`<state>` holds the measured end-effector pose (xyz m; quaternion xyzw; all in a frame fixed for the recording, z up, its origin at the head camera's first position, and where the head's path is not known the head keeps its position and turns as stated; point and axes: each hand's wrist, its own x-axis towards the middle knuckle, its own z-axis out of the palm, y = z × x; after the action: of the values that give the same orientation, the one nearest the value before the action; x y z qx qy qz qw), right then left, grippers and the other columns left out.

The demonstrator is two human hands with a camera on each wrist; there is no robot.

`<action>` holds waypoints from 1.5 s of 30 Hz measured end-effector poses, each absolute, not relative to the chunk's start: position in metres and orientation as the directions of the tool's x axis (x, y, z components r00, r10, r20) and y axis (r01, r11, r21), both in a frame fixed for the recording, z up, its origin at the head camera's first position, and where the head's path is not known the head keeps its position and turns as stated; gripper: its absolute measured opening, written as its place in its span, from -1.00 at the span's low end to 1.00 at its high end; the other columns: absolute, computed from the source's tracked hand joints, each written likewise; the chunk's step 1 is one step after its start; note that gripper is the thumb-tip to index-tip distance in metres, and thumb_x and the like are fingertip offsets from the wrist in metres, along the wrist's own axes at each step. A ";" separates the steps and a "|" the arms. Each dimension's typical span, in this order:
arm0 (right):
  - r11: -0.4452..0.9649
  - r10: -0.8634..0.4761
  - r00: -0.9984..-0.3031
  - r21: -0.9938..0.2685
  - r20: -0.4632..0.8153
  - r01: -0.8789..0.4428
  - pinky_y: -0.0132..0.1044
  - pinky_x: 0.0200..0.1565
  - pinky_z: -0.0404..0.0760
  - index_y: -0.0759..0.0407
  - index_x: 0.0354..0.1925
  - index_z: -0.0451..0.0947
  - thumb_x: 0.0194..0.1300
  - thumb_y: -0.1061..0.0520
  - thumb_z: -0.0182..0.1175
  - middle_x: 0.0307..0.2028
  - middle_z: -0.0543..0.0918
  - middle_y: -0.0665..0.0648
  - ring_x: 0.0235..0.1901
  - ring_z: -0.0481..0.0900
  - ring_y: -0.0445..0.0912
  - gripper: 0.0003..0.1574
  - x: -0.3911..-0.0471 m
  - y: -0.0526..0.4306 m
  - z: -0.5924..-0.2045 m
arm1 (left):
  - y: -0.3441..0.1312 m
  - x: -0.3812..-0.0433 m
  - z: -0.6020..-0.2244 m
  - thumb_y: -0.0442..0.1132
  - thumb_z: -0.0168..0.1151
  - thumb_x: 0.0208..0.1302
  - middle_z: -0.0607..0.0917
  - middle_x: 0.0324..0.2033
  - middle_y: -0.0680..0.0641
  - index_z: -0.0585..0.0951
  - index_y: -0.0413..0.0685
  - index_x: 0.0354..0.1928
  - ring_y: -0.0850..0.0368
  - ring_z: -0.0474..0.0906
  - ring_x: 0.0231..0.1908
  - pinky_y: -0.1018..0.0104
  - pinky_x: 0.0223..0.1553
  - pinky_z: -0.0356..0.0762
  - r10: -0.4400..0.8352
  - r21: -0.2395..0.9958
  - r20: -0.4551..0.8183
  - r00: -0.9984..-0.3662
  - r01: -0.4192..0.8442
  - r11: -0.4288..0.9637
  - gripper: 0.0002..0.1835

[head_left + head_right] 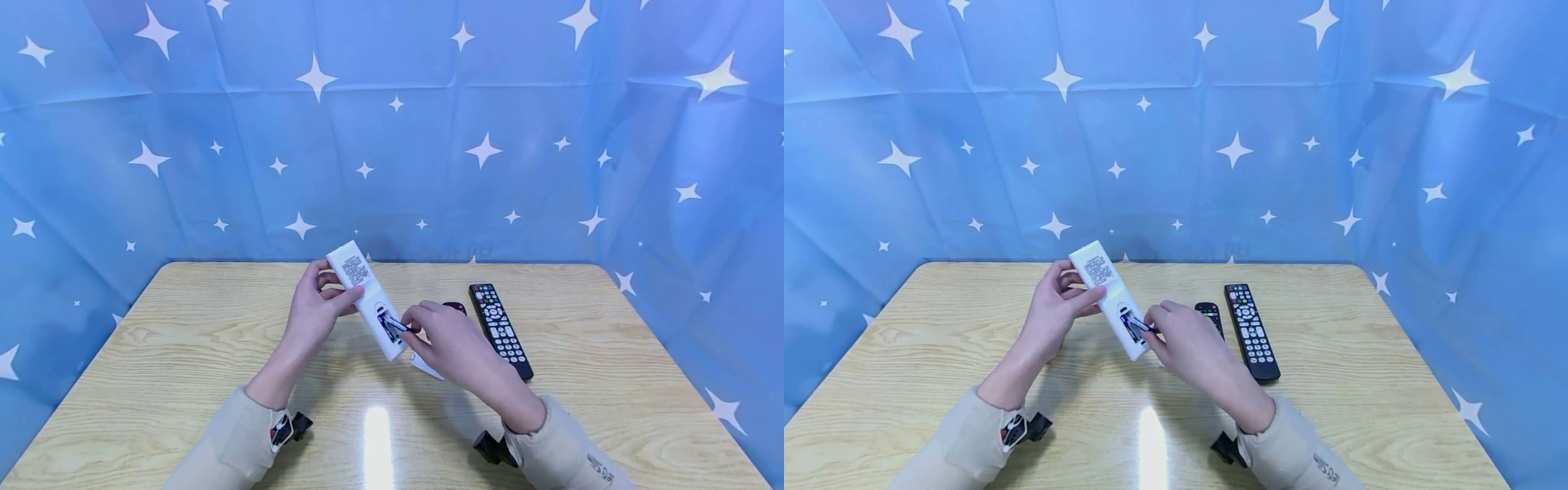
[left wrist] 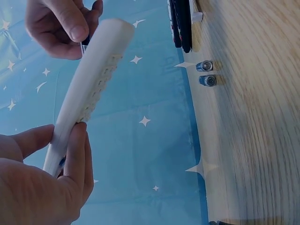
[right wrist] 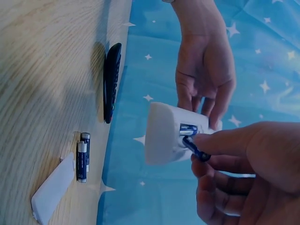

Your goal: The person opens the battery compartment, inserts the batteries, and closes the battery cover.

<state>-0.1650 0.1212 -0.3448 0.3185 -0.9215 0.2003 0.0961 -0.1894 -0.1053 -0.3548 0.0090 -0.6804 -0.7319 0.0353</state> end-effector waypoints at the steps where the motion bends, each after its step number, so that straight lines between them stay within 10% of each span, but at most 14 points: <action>1: 0.715 -0.548 -0.778 -0.310 0.308 -0.627 -0.40 -0.52 0.40 0.08 -0.18 0.68 0.30 0.13 0.45 -0.33 0.62 -0.11 -0.49 0.43 -0.25 -0.85 -0.165 0.121 -0.345 | -0.105 -0.189 -0.355 -0.47 0.39 0.28 0.54 -0.06 -0.25 0.37 -0.19 0.27 -0.05 0.68 -0.15 0.12 -0.17 0.74 -0.064 0.996 0.033 -0.997 0.038 -0.075 -0.43; 33: 0.561 -0.624 -0.718 -0.462 0.310 -0.687 -0.41 -0.34 0.63 0.16 -0.10 0.70 0.25 0.32 0.45 -0.24 0.73 -0.01 -0.36 0.63 -0.26 -0.75 -0.173 0.125 -0.343 | -0.108 -0.191 -0.353 -0.46 0.36 0.32 0.58 0.00 -0.27 0.36 -0.18 0.32 -0.08 0.68 -0.09 0.13 -0.15 0.73 -0.060 0.994 -0.003 -0.998 0.004 -0.107 -0.42; 45: 0.397 -0.637 -0.751 -0.760 0.176 -0.515 -0.14 -0.04 0.71 0.16 0.39 0.39 0.31 0.27 0.42 0.06 0.68 0.18 -0.03 0.71 -0.03 -0.25 -0.194 0.138 -0.353 | -0.108 -0.190 -0.351 -0.48 0.33 0.34 0.60 0.03 -0.29 0.36 -0.19 0.33 -0.09 0.69 -0.06 0.12 -0.11 0.72 -0.021 0.992 0.023 -1.000 0.025 -0.120 -0.42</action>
<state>-0.1943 0.1376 -0.3532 0.3458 -0.8326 0.4266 -0.0718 -0.1903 -0.1082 -0.3512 -0.0014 -0.6631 -0.7484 0.0155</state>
